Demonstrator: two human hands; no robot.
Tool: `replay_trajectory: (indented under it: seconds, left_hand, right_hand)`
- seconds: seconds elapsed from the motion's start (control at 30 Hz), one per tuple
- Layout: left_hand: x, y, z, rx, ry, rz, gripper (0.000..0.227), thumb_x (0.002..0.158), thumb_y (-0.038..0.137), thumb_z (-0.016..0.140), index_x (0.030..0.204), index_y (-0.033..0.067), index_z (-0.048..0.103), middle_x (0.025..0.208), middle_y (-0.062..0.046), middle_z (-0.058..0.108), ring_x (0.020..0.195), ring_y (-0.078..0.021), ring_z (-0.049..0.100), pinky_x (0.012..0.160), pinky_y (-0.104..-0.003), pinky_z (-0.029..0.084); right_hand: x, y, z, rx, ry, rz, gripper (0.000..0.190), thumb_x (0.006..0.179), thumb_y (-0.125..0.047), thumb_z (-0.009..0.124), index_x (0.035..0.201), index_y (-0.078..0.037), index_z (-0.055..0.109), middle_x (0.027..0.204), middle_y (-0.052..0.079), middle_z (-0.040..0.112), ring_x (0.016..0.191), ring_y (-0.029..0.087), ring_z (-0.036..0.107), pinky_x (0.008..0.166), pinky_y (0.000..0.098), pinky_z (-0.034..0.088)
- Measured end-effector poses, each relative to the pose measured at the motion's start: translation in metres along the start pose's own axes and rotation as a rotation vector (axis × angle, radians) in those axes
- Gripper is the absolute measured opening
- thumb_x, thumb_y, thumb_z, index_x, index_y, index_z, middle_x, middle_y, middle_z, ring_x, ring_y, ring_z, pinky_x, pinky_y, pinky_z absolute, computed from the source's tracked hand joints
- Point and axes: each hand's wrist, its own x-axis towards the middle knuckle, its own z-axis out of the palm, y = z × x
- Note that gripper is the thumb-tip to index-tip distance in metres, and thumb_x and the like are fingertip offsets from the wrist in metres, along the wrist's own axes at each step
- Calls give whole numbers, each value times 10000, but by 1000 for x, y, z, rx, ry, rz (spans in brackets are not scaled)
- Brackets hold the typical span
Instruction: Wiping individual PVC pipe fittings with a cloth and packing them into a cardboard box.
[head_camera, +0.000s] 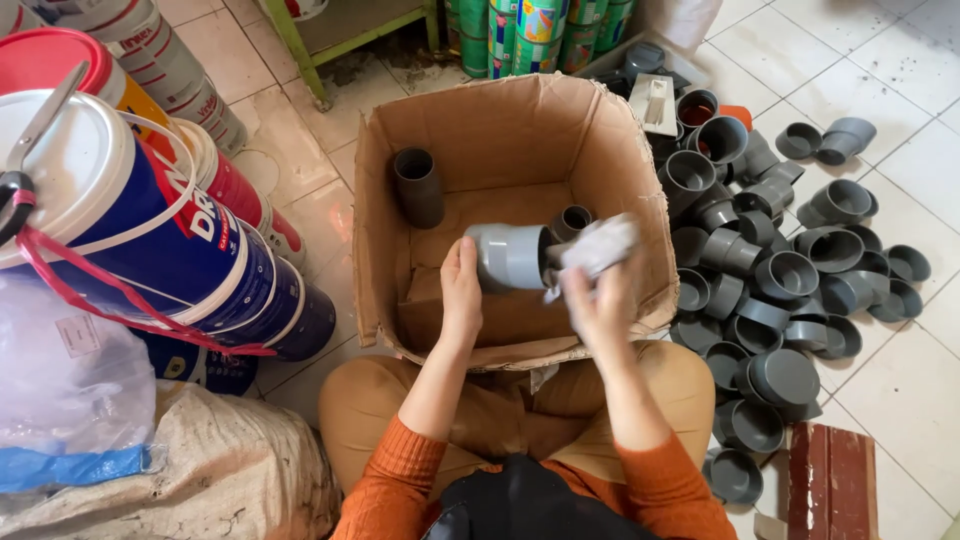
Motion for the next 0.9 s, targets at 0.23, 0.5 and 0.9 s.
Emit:
replay_trajectory:
  seconds: [0.23, 0.5, 0.9]
  left_hand:
    - [16, -13, -16, 0, -102, -57, 408, 977, 309, 495, 1096, -64, 609, 1011, -190, 621, 1015, -234, 552, 897, -446, 451]
    - [0, 24, 10, -67, 36, -138, 427, 803, 361, 709, 1020, -1, 642, 850, -102, 574, 831, -199, 521, 737, -378, 490]
    - [-15, 24, -8, 408, -260, 524, 479, 612, 376, 844, 845, 88, 540, 589, -107, 553, 570, -238, 560, 526, -308, 458]
  right_hand:
    - [-43, 58, 24, -226, -320, -612, 387, 647, -381, 760, 807, -44, 659, 880, 110, 645, 1107, 323, 525, 896, 456, 354]
    - [-12, 49, 33, 124, -237, -556, 373, 778, -350, 710, 628, -32, 586, 582, 58, 597, 590, 216, 579, 870, 435, 394]
    - [7, -47, -3, 679, -415, 968, 641, 787, -599, 588, 1037, -10, 555, 909, 93, 571, 775, 195, 571, 758, 347, 479]
